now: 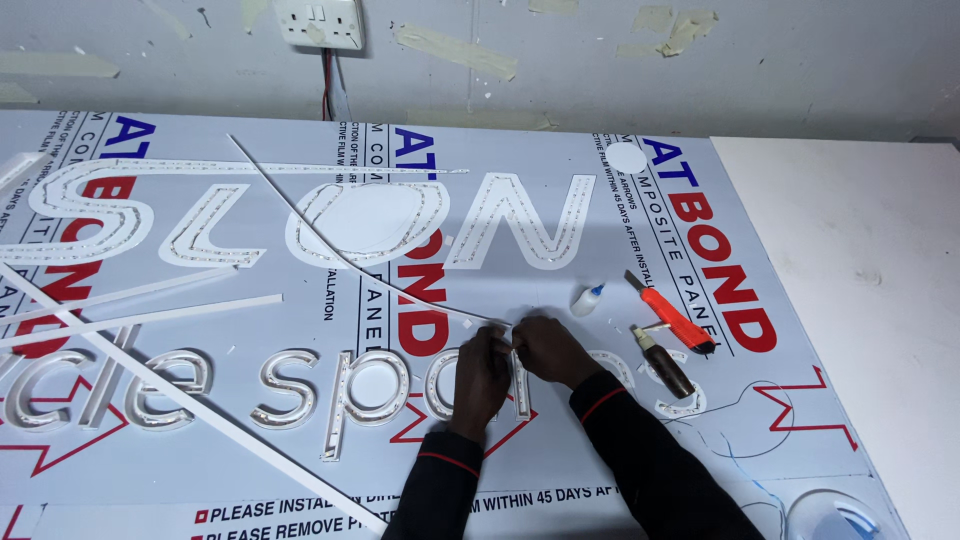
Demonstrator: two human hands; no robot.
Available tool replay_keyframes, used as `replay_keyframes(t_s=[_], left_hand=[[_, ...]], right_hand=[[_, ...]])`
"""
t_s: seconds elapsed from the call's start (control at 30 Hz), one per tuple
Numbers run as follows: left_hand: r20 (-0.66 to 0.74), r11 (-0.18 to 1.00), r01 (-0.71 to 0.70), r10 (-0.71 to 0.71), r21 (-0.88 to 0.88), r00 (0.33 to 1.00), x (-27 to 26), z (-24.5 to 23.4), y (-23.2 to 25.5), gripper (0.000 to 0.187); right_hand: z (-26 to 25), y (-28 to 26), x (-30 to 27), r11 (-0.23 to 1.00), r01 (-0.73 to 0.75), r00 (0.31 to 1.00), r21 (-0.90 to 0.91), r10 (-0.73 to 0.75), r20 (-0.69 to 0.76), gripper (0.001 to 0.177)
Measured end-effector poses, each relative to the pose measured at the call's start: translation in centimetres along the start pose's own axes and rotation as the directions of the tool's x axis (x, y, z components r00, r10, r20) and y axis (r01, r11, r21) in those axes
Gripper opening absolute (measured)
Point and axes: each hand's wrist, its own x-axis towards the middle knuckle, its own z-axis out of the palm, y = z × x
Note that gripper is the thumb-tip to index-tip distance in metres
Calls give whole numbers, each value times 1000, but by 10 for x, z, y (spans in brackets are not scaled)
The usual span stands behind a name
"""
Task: The person assembles illuminated letter signs by applying adhesive from a small bottle to the back of white plastic letter frames and pressing flexible LED light strips into the grooves. The person works on several letters laid out on a large composite panel, using a utility knife to trim excess strip length.
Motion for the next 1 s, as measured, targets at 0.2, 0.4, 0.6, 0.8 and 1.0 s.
replay_keyframes(t_s=[0.2,0.4,0.6,0.8,1.0], left_hand=[[11,999,19,-18,-26,1000,-1,-3,2,35],[48,1000,23,-22,-13,999,0,-8,7,30],[78,993,93,-99,73,992,7,-9,12,24],[241,974,208,-223,87,945,36,-3,-20,21],[253,970,233,-242,66,937,35,-12,-3,22]], right_hand=[[-1,-6,-9,998,-61,997,-24,60,-40,18],[5,-5,-6,992,-129,991,-3,128,-43,16],[-11,-9,1,970,-197,980,144,192,45,17],[-11,5,8,932,-227,971,284,194,140,19],[-15,9,13,909,-229,964,348,163,209,23]])
